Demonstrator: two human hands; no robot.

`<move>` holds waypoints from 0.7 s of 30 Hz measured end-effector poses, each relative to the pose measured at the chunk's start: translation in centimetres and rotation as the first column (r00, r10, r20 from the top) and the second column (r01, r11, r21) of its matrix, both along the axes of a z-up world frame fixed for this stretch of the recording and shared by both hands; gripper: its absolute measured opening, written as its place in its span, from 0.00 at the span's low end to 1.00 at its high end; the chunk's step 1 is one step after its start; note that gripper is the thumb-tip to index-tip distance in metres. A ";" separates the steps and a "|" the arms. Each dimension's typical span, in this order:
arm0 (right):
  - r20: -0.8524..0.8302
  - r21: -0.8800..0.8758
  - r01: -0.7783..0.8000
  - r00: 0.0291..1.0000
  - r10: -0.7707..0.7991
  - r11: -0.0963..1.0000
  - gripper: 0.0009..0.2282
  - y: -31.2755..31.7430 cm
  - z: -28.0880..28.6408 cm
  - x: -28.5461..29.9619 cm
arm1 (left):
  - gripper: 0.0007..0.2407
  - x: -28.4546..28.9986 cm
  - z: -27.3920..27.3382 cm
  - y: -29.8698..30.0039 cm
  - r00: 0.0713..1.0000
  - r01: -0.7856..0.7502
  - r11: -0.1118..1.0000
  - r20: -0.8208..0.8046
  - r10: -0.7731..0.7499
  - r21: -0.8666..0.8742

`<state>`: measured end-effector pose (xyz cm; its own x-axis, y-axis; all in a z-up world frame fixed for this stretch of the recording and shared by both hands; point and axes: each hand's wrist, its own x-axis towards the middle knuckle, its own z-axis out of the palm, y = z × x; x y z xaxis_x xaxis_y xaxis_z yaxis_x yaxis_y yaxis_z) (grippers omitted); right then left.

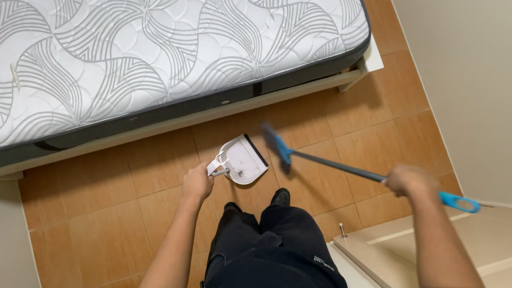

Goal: The person sweeps the tiled floor of a bedroom using a broom and dustpan. They sweep debris from under a bed and along the walls, then transfer the collected dirt into the dustpan.

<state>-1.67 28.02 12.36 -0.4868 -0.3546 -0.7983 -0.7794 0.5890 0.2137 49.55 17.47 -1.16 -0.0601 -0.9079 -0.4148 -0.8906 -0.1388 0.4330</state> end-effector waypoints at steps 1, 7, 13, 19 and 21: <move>0.002 0.000 -0.008 1.000 0.008 1.000 0.15 -0.7 0.6 -0.5 | 0.12 -0.1 -0.1 -0.1 1.000 -0.008 1.000 0.002 0.008 0.000; -0.176 -0.071 -0.155 0.974 0.140 0.985 0.12 -3.6 -3.7 0.7 | 0.13 -0.3 0.8 0.2 0.999 -0.047 0.999 0.021 0.047 0.020; -0.170 -0.105 -0.307 0.943 0.287 0.946 0.13 -4.3 -11.4 9.8 | 0.13 -0.6 0.7 0.3 0.996 -0.086 0.996 0.009 0.085 0.039; -0.001 -0.061 -0.492 0.870 0.493 0.869 0.13 -4.4 -10.7 11.4 | 0.12 -0.1 -1.7 0.7 0.999 -0.046 0.999 0.008 0.047 -0.009; 0.020 -0.070 -0.330 0.943 0.332 0.941 0.13 -5.0 -8.0 9.3 | 0.15 -0.2 -1.6 1.1 0.997 -0.077 0.997 -0.018 0.077 -0.019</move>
